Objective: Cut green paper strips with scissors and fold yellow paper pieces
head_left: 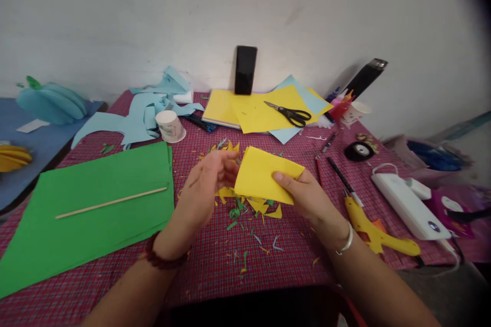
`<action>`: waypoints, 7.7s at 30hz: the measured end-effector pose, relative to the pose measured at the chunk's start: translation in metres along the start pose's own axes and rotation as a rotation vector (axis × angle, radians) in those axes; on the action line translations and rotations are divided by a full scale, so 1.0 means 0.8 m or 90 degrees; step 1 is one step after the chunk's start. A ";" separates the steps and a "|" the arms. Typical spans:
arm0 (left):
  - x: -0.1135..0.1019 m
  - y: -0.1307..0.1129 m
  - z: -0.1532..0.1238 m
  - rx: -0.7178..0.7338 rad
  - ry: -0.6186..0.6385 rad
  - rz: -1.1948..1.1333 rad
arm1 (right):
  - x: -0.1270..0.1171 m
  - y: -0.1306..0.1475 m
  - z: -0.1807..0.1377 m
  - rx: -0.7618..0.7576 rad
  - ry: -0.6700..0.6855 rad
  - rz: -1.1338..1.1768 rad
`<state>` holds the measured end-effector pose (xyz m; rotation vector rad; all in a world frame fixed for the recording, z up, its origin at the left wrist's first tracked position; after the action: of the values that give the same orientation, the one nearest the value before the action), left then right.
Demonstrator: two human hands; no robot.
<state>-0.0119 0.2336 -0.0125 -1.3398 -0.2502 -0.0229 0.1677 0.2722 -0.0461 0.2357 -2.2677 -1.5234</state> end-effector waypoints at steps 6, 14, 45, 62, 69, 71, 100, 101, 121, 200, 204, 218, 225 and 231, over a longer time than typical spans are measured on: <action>0.019 0.013 -0.003 -0.116 0.126 -0.092 | 0.007 0.006 -0.003 -0.022 0.017 -0.090; 0.027 0.018 -0.010 -0.049 0.147 0.131 | 0.016 0.001 -0.002 -0.012 0.081 -0.094; 0.011 0.027 0.001 -0.138 0.043 -0.059 | 0.003 0.031 -0.005 -0.219 -0.069 -0.212; 0.011 0.052 -0.006 -0.139 0.212 0.139 | 0.018 0.008 -0.001 -0.088 0.100 -0.233; 0.032 0.018 -0.019 0.090 0.213 0.344 | 0.004 0.028 -0.003 -0.174 0.005 -0.219; 0.036 0.017 -0.022 0.094 0.209 0.335 | 0.004 0.031 -0.005 -0.187 -0.009 -0.232; 0.036 0.026 -0.022 -0.144 0.168 0.026 | -0.009 0.009 -0.007 0.006 0.027 -0.182; 0.038 0.028 -0.021 -0.155 0.173 0.013 | -0.009 0.009 -0.007 0.018 0.032 -0.180; -0.012 0.021 0.004 -0.044 -0.049 -0.113 | -0.015 0.010 0.017 0.015 -0.035 0.163; 0.007 0.040 -0.010 -0.229 -0.101 -0.171 | 0.007 -0.021 0.014 0.071 0.042 0.012; 0.007 0.037 -0.008 -0.223 -0.103 -0.177 | 0.006 -0.022 0.014 0.091 0.065 0.050; 0.017 0.052 -0.016 -0.212 0.018 -0.136 | 0.017 -0.011 0.005 0.082 0.193 0.010; 0.029 0.033 -0.018 -0.231 0.017 -0.269 | 0.016 -0.011 0.001 0.128 0.212 0.023; 0.031 0.025 -0.020 -0.196 0.087 -0.320 | 0.018 -0.011 0.001 0.080 0.233 0.093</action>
<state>0.0182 0.2261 -0.0305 -1.5420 -0.4758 -0.5938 0.1535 0.2642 -0.0512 0.3446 -2.0399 -1.1584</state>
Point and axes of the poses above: each hand's wrist, its own z-axis towards the middle knuckle, its own x-axis out of the palm, y = z × x, the point moved 6 cm from there along z, towards the middle knuckle, and after that the axes turned 10 degrees about x, right-handed, at the moved point
